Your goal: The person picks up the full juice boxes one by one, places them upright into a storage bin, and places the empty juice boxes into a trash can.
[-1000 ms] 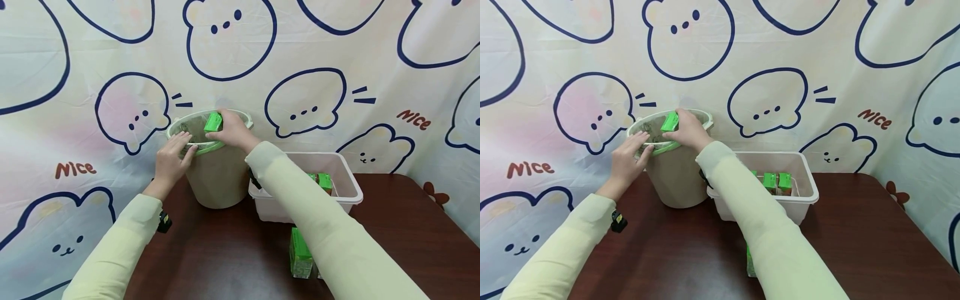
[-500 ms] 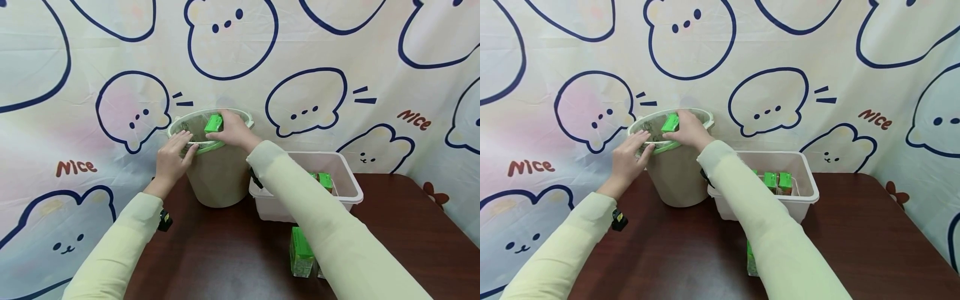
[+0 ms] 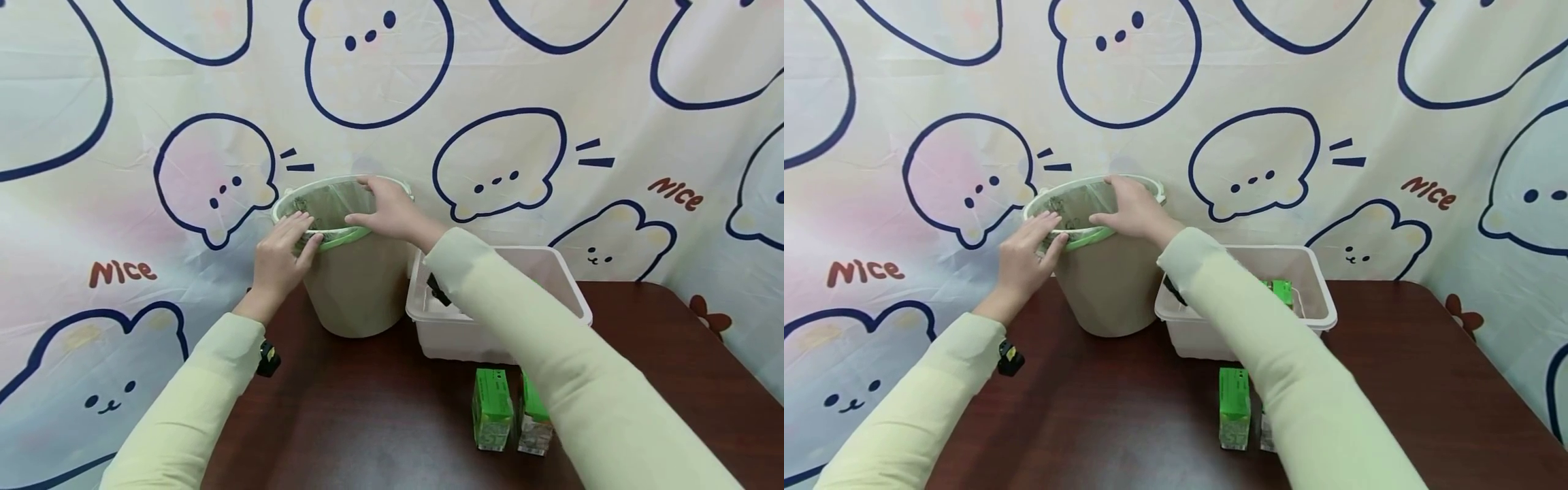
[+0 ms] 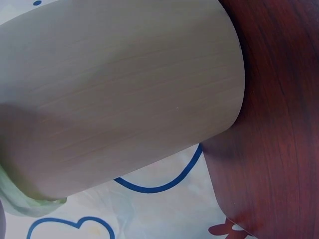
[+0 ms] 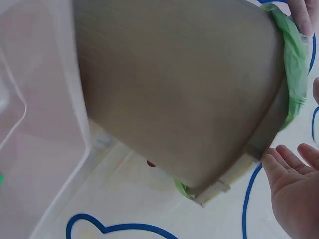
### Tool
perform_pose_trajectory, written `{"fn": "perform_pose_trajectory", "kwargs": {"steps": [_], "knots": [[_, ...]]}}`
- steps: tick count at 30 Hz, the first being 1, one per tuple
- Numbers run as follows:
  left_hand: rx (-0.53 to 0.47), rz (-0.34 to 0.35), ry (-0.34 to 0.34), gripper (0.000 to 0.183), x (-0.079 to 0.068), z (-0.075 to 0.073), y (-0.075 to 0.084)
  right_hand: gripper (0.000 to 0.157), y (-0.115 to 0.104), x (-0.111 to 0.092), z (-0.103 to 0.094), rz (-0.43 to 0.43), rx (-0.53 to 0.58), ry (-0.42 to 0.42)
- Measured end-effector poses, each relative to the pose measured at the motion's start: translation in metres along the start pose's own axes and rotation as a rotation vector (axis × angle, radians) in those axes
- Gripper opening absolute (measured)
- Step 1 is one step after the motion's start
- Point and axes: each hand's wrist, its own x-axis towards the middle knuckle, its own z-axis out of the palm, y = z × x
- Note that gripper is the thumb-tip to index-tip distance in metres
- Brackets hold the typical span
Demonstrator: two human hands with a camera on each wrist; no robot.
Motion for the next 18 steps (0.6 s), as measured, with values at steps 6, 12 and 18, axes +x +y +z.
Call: {"fn": "perform_pose_trajectory", "kwargs": {"steps": [6, 12, 18], "knots": [[-0.001, -0.009, -0.007, 0.038, 0.000, 0.000, 0.001, 0.072, 0.011, -0.025, -0.018, -0.099, -0.003, -0.014], [0.002, -0.006, -0.018, 0.038, 0.000, -0.001, 0.002, 0.073, 0.027, -0.062, -0.039, -0.125, 0.015, -0.033], [0.002, 0.005, -0.012, 0.038, 0.001, 0.001, 0.003, 0.068, 0.048, -0.106, -0.055, -0.129, 0.044, 0.006]]}}
